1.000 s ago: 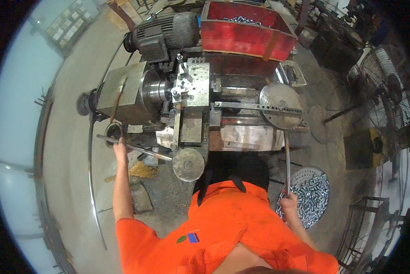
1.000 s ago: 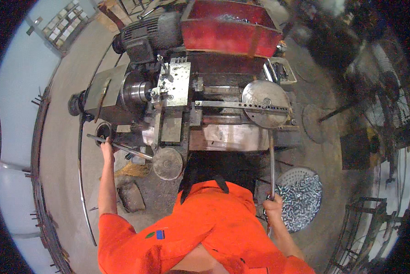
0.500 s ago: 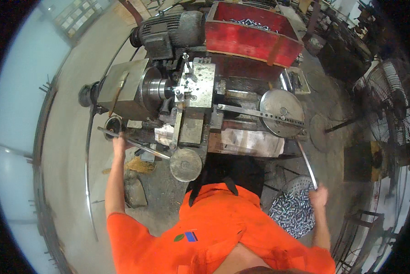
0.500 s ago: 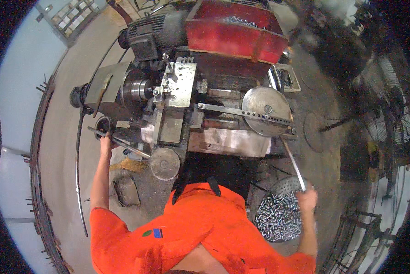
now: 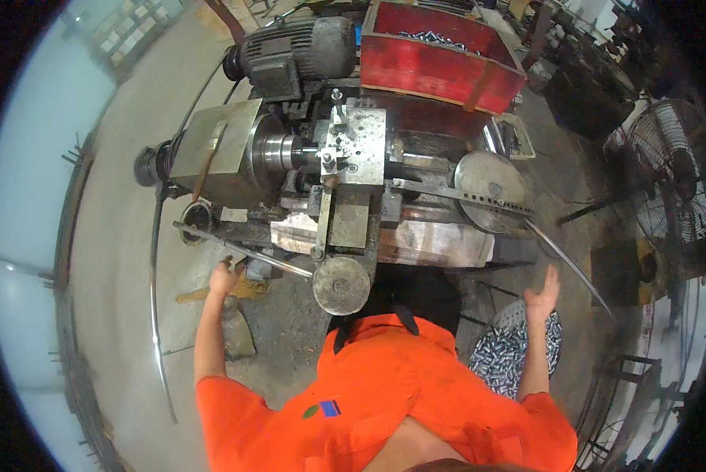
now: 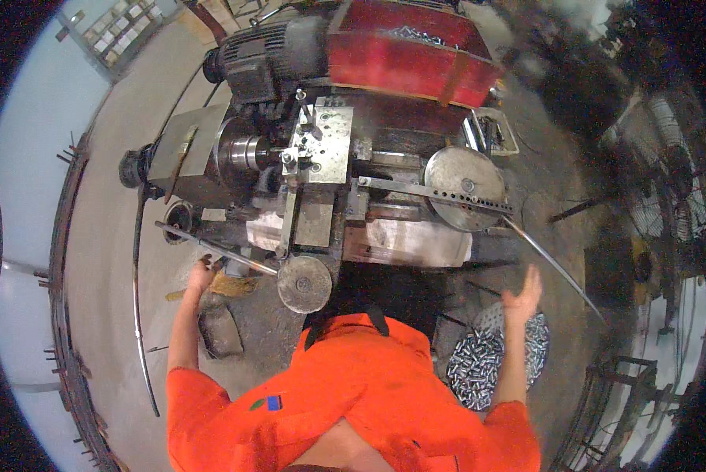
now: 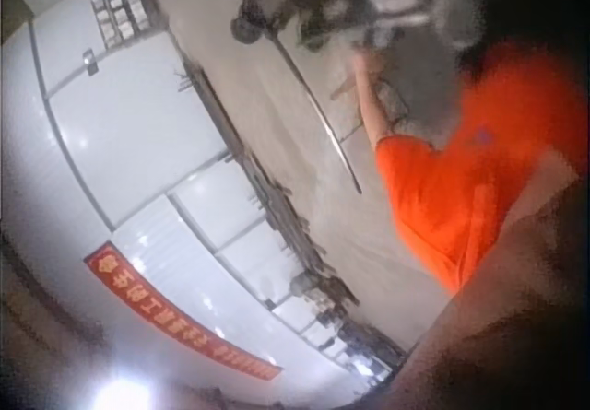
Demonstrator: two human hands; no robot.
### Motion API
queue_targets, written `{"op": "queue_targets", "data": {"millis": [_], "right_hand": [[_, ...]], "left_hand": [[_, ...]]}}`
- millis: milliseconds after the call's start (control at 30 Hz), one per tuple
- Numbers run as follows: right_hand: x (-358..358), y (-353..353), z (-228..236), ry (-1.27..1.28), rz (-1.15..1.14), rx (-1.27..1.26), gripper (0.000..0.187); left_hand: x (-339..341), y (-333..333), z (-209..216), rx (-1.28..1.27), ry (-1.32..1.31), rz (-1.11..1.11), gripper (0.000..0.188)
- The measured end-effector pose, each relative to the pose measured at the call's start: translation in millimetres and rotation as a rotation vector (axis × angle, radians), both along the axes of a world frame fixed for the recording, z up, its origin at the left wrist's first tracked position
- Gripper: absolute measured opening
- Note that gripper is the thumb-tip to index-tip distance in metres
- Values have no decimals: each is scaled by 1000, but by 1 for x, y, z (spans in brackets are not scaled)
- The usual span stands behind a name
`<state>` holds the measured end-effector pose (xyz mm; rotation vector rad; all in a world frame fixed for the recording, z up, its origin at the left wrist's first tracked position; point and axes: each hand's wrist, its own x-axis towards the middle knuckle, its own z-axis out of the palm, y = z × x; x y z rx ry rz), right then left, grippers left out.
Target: The person operates a metal forming machine by inserting small metal pieces into the machine and using a long metal rod to push them through. The person repeatedly cycles the machine and collects the formed metal pieces into a red bin.
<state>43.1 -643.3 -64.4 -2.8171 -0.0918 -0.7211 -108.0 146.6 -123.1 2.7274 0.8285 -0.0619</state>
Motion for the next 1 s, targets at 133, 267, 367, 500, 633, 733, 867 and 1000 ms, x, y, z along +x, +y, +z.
{"op": "queue_targets", "data": {"millis": [133, 267, 367, 500, 633, 733, 867, 1000], "right_hand": [[-29, 25, -18, 320, -1, 225, 58], [-37, 54, -12, 471, 27, 371, 42], [-34, 76, -5, 465, 96, 365, 39], [-16, 92, 30, 429, 222, 328, 37], [24, 109, 87, 431, 263, 361, 40], [67, 151, 118, 276, 449, 269, 40], [98, 271, 192, 311, 774, 356, 41], [134, 390, 197, 140, 1128, 286, 37]], "left_hand": [[34, -46, 7, 273, 405, -121, 53], [37, -92, -44, 84, 17, 395, 49], [47, -103, -76, 74, -51, 406, 45], [17, -43, -46, 108, 316, 13, 45], [21, -48, -30, 73, 220, 1, 47], [16, -65, -14, -5, 156, 45, 46], [-2, -50, 44, -317, 189, 96, 41], [-30, 4, 124, -66, -244, 128, 32]]}}
